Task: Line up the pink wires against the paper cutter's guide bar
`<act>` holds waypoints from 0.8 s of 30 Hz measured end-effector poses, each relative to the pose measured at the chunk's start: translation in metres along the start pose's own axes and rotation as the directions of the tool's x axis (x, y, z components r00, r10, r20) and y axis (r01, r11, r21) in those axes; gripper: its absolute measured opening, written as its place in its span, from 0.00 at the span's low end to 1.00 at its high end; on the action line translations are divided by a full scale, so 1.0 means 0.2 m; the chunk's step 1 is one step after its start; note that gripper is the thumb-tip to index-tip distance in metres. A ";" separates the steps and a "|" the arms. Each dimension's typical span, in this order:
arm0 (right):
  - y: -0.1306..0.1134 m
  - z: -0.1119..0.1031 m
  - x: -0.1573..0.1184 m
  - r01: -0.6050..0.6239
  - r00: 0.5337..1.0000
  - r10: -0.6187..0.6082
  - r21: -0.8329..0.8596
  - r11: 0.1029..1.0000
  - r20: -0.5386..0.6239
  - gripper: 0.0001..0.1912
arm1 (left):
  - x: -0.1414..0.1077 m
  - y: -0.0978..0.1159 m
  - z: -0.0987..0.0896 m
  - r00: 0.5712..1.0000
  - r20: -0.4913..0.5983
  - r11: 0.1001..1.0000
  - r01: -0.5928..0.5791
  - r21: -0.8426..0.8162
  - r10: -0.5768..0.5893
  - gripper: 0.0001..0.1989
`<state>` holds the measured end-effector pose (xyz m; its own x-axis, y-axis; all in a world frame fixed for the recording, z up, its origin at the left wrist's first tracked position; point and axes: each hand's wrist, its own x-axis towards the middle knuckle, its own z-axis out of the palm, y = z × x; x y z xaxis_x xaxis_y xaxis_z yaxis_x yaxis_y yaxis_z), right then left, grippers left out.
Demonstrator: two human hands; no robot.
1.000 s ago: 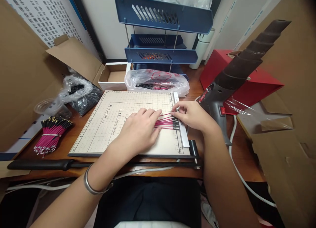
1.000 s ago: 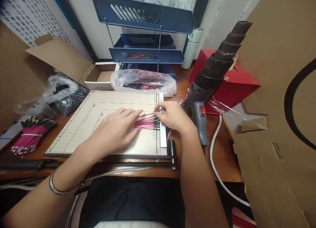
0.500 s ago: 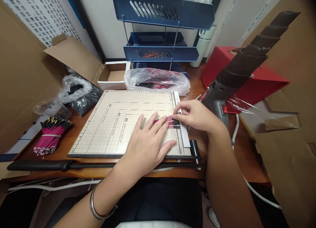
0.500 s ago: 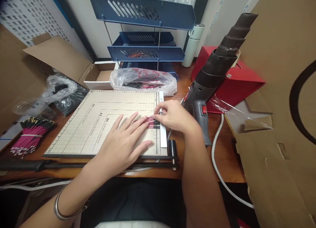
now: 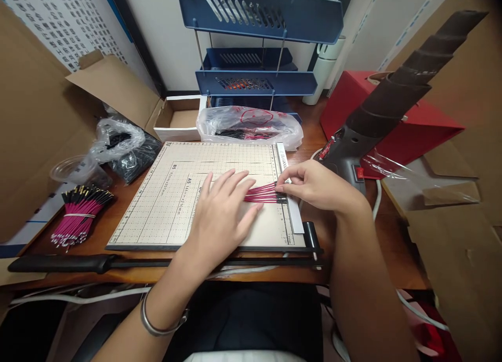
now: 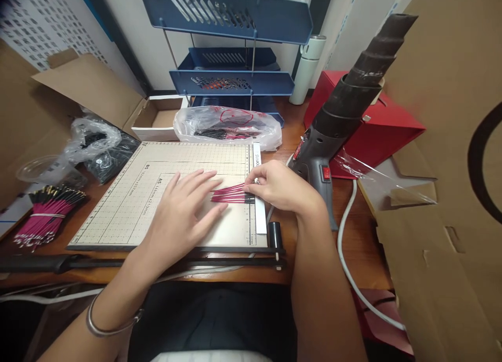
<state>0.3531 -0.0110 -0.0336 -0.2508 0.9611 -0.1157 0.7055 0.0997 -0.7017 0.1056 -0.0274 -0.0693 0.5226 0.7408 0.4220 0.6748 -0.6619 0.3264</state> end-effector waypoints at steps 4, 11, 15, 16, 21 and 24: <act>-0.02 0.00 -0.01 0.036 0.999 -0.035 0.077 0.996 -0.010 0.09 | 0.02 -0.04 -0.02 0.992 -0.111 0.983 0.035 -0.178 -0.055 0.10; -0.03 0.03 0.00 0.262 0.964 -0.253 0.127 0.957 -0.081 0.07 | 0.01 -0.04 -0.02 0.981 -0.154 0.939 0.064 -0.337 -0.122 0.08; -0.04 0.04 0.01 0.278 0.961 -0.273 0.194 0.941 -0.053 0.10 | 0.00 -0.05 -0.02 0.977 -0.163 0.927 0.067 -0.369 -0.136 0.08; -0.04 0.04 0.01 0.268 0.963 -0.264 0.198 0.943 -0.047 0.09 | 0.00 -0.05 -0.03 0.977 -0.160 0.923 0.070 -0.378 -0.140 0.07; -0.03 0.03 0.01 0.275 0.961 -0.276 0.189 0.943 -0.022 0.08 | 0.00 -0.05 -0.04 0.988 -0.061 0.881 0.099 -0.463 -0.143 0.08; -0.02 0.02 0.01 0.245 0.969 -0.247 0.174 0.954 -0.012 0.08 | 0.00 -0.05 -0.03 0.990 -0.067 0.915 0.091 -0.394 -0.127 0.09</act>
<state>0.3472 -0.0110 -0.0345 -0.4094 0.9097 0.0698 0.4957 0.2860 -0.8200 0.0950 -0.0207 -0.0668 0.3963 0.8097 0.4328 0.4591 -0.5830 0.6703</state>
